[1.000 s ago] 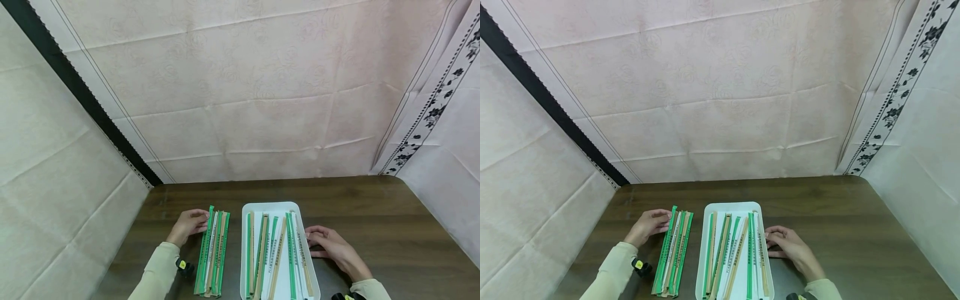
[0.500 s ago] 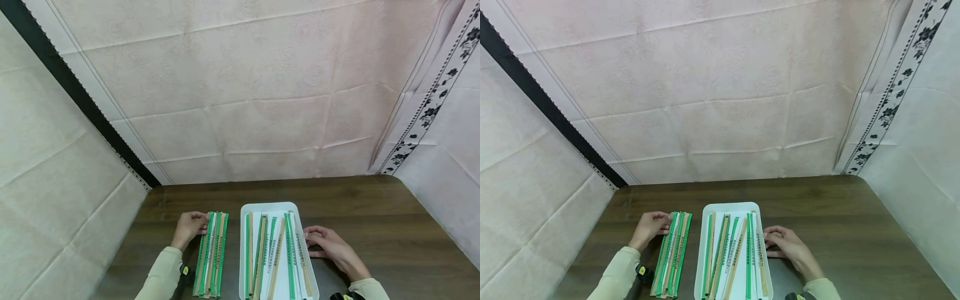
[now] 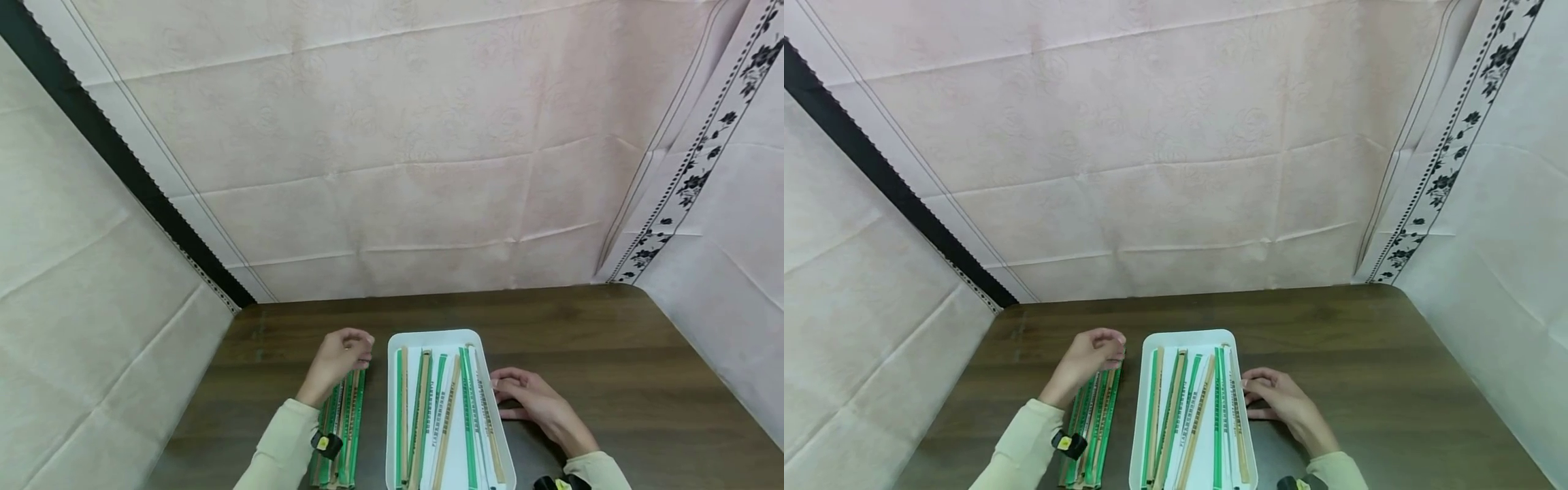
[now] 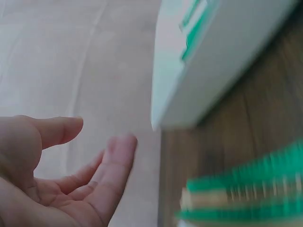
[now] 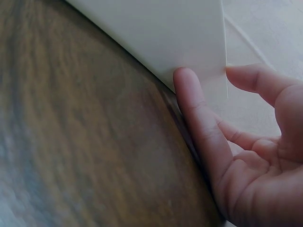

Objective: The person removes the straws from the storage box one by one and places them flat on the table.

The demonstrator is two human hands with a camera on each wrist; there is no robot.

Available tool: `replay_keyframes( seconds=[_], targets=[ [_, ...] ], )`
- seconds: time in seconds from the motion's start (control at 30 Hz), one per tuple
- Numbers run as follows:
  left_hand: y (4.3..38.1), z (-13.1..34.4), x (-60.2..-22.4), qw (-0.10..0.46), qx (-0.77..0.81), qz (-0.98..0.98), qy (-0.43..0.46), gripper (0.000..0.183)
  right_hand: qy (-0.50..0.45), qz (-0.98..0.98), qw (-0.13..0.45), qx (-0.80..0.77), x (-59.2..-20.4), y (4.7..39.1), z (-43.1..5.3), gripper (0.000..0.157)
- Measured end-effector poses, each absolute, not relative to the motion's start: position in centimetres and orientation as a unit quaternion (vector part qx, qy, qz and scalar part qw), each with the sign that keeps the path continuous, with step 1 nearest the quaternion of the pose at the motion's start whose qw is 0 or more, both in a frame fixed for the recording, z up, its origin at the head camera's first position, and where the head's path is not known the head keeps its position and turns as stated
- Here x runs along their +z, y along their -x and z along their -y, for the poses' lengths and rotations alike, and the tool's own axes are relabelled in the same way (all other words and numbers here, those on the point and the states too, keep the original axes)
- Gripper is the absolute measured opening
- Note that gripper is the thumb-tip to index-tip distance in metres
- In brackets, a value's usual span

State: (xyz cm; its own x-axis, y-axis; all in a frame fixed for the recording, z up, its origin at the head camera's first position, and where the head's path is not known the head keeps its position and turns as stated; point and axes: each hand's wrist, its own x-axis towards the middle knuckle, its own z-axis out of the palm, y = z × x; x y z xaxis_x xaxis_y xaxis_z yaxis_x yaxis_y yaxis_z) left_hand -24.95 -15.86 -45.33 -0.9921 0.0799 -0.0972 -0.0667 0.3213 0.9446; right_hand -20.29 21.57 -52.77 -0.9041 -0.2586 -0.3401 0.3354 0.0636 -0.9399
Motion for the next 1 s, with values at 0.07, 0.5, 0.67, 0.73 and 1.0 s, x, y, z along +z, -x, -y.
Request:
replay_keyframes(
  seconds=[0.07,0.5,0.67,0.73,1.0],
  targets=[
    [24.7,14.5,-45.1,0.070,0.569,-0.819,-0.020,0.034,-0.030,-0.697,0.217,-0.683,-52.8,20.2,-21.6,0.050],
    [23.1,5.5,-46.2,0.016,0.460,-0.886,-0.055,0.056,-0.018,-0.699,0.212,-0.683,-52.6,20.5,-21.4,0.049],
    [23.2,3.3,-46.6,0.023,0.401,-0.913,-0.065,0.054,-0.021,-0.696,0.216,-0.684,-52.7,20.5,-21.5,0.048],
    [23.4,2.7,-46.8,0.032,0.382,-0.921,-0.070,0.053,-0.025,-0.699,0.215,-0.681,-52.8,20.5,-21.5,0.048],
    [23.3,1.8,-48.5,0.055,0.327,-0.940,-0.073,0.028,-0.028,-0.703,0.213,-0.678,-52.7,20.5,-21.5,0.048]
  ],
)
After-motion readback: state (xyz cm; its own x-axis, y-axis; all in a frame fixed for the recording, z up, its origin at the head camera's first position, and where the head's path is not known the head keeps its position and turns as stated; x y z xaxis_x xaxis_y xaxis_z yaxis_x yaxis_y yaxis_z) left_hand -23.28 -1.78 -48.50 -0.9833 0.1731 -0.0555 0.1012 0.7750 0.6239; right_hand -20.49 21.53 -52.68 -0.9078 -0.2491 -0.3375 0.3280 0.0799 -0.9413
